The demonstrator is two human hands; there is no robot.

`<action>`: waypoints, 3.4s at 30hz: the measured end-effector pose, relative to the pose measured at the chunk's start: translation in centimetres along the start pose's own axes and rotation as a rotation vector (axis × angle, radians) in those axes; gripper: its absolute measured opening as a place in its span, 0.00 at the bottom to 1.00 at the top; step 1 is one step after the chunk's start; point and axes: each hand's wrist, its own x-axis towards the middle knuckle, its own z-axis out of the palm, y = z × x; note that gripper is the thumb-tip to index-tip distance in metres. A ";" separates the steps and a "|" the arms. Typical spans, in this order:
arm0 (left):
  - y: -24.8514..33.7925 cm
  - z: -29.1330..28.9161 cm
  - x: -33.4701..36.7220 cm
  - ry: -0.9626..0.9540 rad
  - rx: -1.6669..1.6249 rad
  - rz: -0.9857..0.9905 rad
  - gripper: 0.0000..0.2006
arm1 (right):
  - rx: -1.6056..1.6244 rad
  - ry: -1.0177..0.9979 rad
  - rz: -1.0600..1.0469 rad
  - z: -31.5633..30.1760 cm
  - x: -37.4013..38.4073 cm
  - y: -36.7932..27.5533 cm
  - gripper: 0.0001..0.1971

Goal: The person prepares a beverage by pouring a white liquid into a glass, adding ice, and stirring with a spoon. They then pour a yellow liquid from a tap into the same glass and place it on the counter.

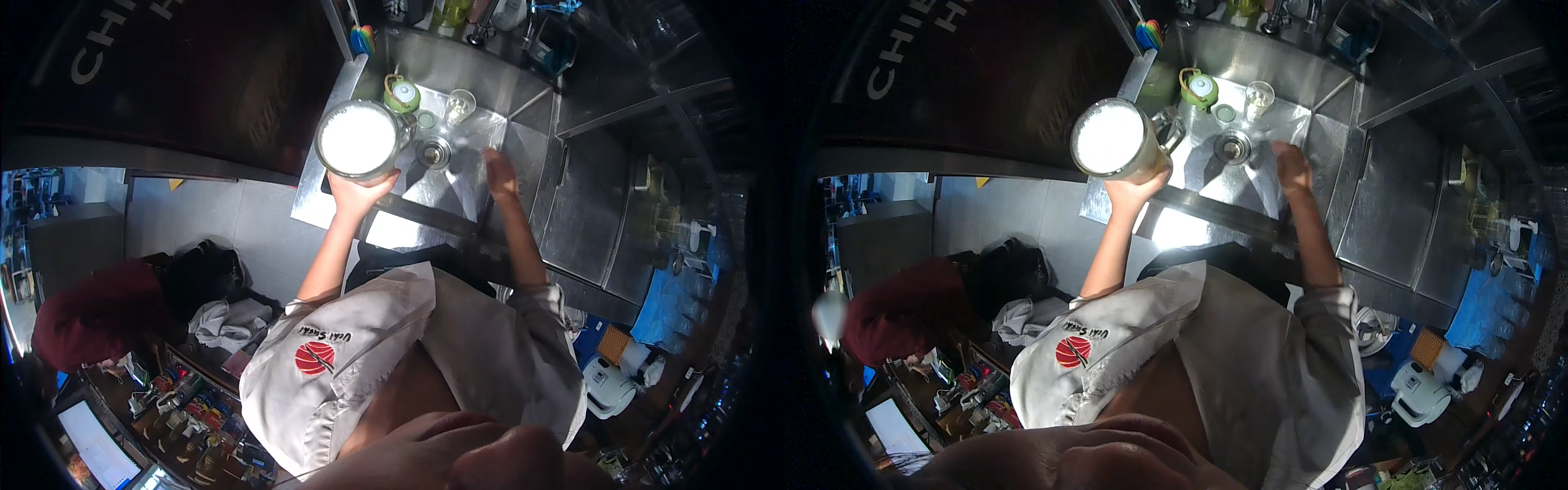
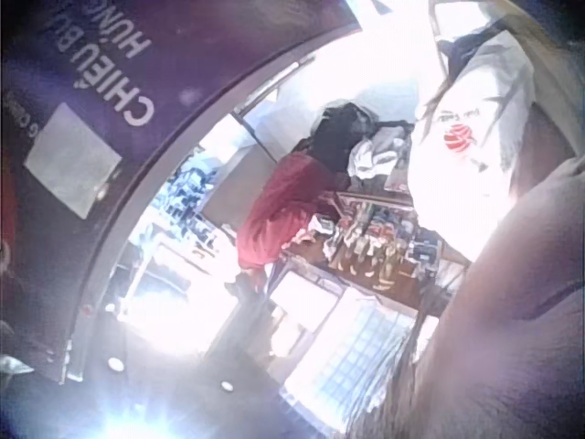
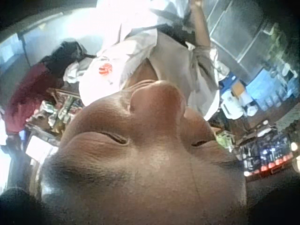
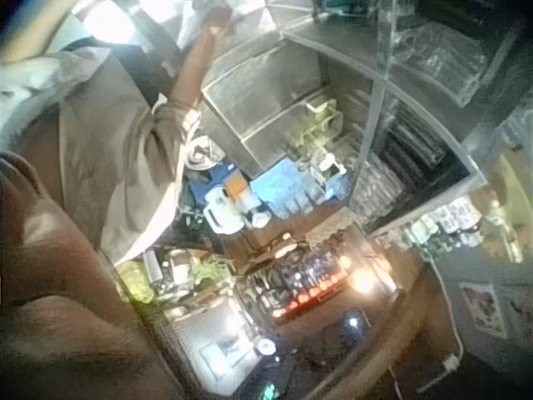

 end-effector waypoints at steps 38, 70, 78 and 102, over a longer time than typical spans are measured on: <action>-0.9 4.1 1.2 -0.049 -0.028 0.213 0.37 | 1.065 0.217 0.060 -21.8 10.9 -23.9 0.06; -2.1 1.0 2.2 -0.019 -0.013 0.046 0.25 | -0.069 0.046 -0.291 -3.6 0.4 -7.8 0.04; -3.6 1.5 2.2 -0.066 -0.011 0.046 0.36 | 0.353 0.281 0.058 -11.6 4.7 -9.9 0.07; -0.5 4.1 2.3 -0.113 -0.173 0.091 0.37 | 0.798 0.048 -0.315 -24.7 12.9 -24.8 0.05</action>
